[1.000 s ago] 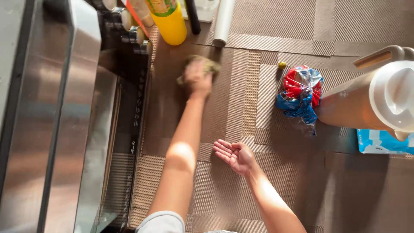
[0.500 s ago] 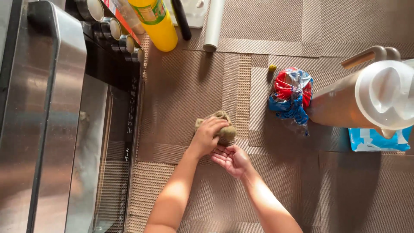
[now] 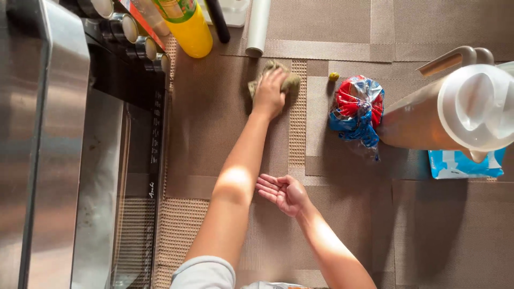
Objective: The person is wiping down a dining table using a cloth.
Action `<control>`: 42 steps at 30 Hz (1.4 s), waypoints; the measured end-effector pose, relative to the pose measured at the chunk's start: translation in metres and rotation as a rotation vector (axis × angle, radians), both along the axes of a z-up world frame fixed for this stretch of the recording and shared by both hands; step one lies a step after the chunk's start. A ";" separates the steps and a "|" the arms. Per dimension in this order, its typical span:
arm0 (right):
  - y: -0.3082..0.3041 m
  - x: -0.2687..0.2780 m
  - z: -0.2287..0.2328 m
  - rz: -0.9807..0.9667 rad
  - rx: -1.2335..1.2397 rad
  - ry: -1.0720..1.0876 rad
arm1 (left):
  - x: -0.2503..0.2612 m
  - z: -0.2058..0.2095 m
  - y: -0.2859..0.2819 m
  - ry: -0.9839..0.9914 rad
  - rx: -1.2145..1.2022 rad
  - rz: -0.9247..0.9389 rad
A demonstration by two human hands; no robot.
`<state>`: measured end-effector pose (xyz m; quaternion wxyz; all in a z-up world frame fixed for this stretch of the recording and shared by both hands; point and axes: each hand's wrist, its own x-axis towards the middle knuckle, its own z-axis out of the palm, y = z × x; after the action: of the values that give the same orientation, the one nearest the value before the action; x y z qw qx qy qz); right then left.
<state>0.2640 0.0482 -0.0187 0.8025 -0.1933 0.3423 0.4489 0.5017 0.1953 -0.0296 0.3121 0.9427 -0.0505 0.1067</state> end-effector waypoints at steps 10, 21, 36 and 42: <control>0.015 -0.027 0.005 0.194 -0.087 -0.120 | -0.231 0.056 0.030 0.034 -0.227 -0.230; 0.043 -0.053 0.035 0.295 -0.075 -0.193 | -0.323 0.025 0.128 -0.121 -0.069 0.643; -0.073 -0.019 0.023 -0.179 -0.098 -0.117 | -0.269 0.053 -0.022 -0.141 -0.110 0.008; -0.040 -0.025 0.021 -0.071 -0.027 -0.129 | -0.251 0.027 0.076 -0.279 -0.013 0.377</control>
<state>0.2388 0.0083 0.0021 0.8356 -0.2203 0.3027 0.4020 0.2505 0.2713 -0.0029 0.2827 0.9096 0.0847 0.2925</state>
